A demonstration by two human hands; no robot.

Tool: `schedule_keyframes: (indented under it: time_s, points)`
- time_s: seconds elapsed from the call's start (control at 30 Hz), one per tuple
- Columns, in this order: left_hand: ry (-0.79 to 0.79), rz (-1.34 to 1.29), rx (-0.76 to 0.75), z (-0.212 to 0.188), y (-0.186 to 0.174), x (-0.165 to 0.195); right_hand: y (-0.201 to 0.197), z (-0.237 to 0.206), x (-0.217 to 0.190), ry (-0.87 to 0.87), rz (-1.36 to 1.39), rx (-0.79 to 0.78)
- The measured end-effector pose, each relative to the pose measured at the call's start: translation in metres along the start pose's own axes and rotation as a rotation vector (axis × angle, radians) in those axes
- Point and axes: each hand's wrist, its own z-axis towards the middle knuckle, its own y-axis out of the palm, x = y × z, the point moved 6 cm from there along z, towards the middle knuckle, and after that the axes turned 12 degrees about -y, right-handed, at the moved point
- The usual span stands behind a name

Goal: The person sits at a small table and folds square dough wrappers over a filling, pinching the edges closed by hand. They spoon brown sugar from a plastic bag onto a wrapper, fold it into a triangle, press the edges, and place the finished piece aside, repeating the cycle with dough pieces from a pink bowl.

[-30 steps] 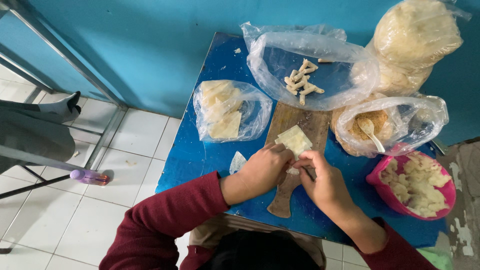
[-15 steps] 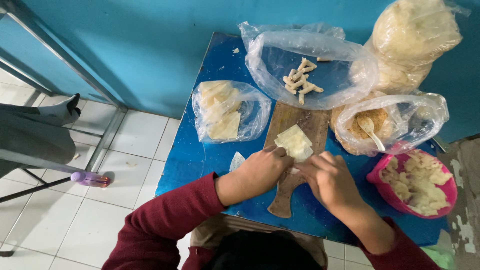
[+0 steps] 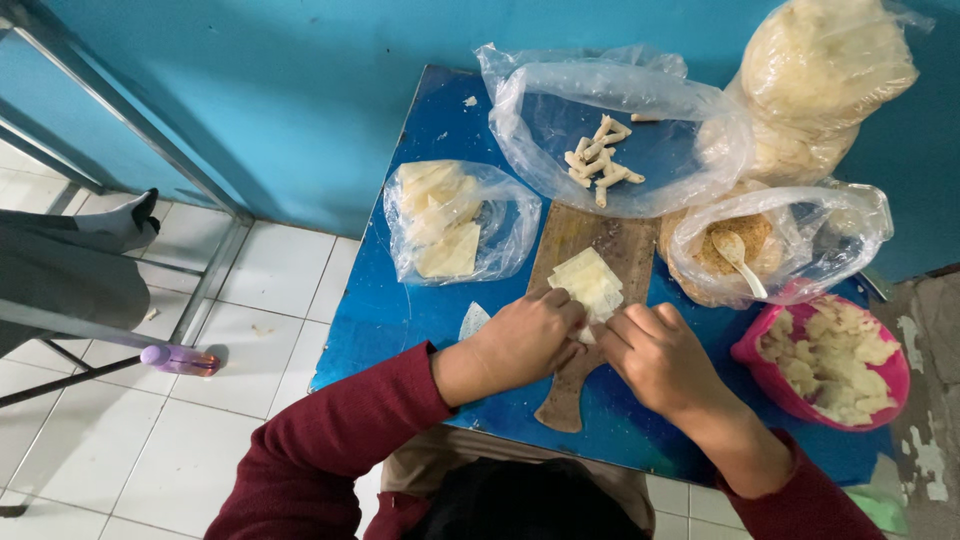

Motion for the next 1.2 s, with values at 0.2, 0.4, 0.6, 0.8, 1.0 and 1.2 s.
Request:
schedule_keyframes:
  time_s: [0.2, 0.4, 0.6, 0.8, 1.0, 1.2]
  points:
    - [0.019, 0.025, -0.006, 0.002, 0.005, -0.001, -0.002, 0.001, 0.008, -0.055, 0.020, 0.027]
    - [0.064, 0.070, 0.052, 0.002, 0.009, -0.004, -0.009, -0.001, 0.007, -0.142, -0.101, 0.003]
    - [0.028, -0.019, 0.038, 0.004, 0.003, -0.005, -0.007, 0.000, 0.007, -0.204, -0.120, 0.012]
    - [0.043, -0.032, 0.050, 0.004, 0.000, -0.002, -0.005, 0.005, 0.023, 0.022, 0.126, 0.140]
    - [0.057, 0.013, 0.105, 0.005, 0.005, -0.005, -0.011, 0.005, 0.025, 0.230, 0.268, 0.163]
    - [0.057, -0.007, 0.121, 0.004, 0.004, -0.004, -0.016, 0.010, 0.022, 0.241, 0.272, 0.157]
